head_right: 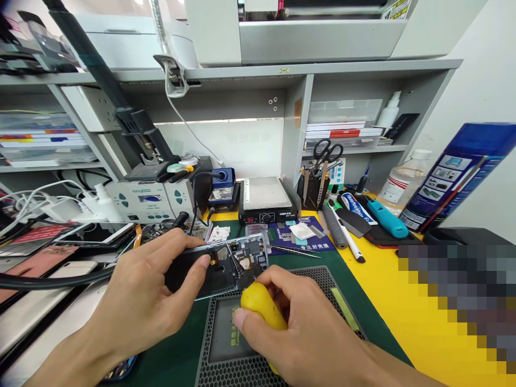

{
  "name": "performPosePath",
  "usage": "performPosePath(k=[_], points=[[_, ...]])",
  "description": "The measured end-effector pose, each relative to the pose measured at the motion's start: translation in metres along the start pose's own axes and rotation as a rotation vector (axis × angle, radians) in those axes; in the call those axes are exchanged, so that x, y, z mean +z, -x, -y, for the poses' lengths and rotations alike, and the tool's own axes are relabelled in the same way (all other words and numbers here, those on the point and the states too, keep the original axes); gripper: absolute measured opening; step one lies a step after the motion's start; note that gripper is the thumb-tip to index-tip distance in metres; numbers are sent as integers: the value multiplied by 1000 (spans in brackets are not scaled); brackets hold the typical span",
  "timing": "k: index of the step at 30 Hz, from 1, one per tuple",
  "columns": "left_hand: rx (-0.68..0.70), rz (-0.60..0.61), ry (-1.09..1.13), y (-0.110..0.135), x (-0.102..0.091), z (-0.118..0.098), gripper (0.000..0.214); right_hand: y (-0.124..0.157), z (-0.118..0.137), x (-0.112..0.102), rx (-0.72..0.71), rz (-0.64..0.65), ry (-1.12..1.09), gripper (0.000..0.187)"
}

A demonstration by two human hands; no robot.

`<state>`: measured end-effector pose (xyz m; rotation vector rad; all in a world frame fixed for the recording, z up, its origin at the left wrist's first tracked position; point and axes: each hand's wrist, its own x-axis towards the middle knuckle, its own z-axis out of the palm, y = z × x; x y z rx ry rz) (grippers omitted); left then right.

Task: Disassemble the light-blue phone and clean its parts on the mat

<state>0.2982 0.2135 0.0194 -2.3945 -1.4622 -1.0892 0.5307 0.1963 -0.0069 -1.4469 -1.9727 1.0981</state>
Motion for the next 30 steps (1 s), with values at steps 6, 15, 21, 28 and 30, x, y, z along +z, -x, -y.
performPosePath(k=[6,15,21,28,30], points=[[1,7,0,-2,1,-1,12,1,1,1,-9,2,20,33],[6,14,1,0,1,-2,14,1,4,0,-36,7,58,28],[12,26,2,0,1,-4,13,0,5,3,-27,26,42,22],[7,35,4,1,1,-5,14,1,7,4,-41,40,26,22],[-2,38,-6,1,0,-7,15,1,8,5,-54,53,12,21]])
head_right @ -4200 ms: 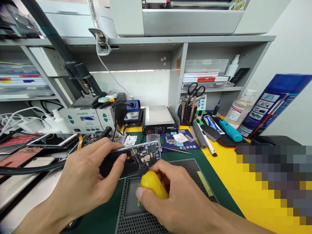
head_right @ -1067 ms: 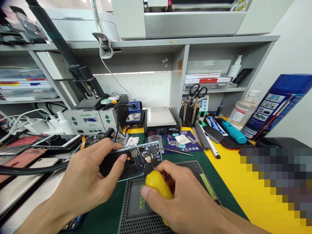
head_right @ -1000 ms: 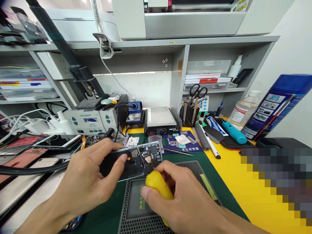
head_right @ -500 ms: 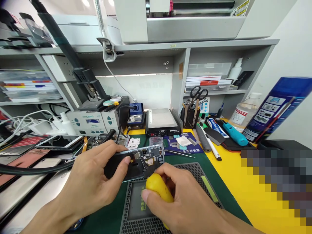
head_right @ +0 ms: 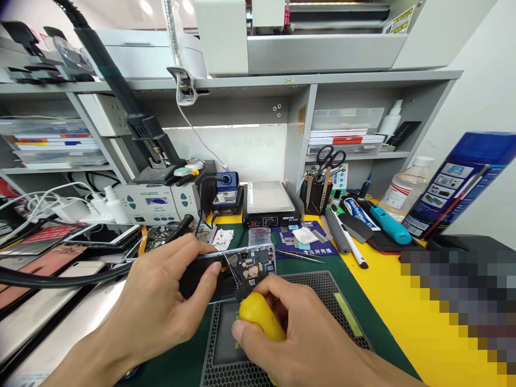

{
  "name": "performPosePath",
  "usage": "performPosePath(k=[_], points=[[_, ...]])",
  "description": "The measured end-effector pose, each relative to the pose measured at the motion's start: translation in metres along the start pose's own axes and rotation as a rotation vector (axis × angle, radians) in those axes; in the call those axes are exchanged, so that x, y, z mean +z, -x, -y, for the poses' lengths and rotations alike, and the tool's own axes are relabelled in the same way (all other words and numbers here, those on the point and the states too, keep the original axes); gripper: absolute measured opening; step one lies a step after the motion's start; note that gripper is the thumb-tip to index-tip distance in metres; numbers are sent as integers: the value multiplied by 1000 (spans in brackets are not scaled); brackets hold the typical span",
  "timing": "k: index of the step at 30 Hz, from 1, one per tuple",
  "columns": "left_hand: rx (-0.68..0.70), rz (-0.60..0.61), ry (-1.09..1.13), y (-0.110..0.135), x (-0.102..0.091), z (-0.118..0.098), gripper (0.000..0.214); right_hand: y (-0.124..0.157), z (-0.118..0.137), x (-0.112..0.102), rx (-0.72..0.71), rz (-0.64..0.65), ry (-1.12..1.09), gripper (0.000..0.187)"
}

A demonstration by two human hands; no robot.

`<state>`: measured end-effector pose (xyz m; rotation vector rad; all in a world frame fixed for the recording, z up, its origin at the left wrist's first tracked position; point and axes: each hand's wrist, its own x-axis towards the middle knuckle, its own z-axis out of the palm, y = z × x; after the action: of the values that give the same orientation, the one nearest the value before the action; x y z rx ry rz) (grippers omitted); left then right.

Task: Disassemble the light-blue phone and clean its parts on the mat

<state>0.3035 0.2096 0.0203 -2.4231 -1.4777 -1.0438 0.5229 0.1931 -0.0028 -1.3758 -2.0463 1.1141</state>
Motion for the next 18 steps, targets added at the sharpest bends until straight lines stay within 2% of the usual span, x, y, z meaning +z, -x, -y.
performPosePath(k=[6,11,14,18], points=[[-41,43,1,-1,3,6,18,0,3,-2,-20,-35,-41,18],[-383,190,-2,-5,8,24,36,-2,5,-14,-77,-97,-169,25],[-487,236,23,-11,8,30,49,-8,4,-34,-140,-241,-190,33],[-594,294,69,-19,4,30,63,-16,-1,-78,-142,-433,-150,32]])
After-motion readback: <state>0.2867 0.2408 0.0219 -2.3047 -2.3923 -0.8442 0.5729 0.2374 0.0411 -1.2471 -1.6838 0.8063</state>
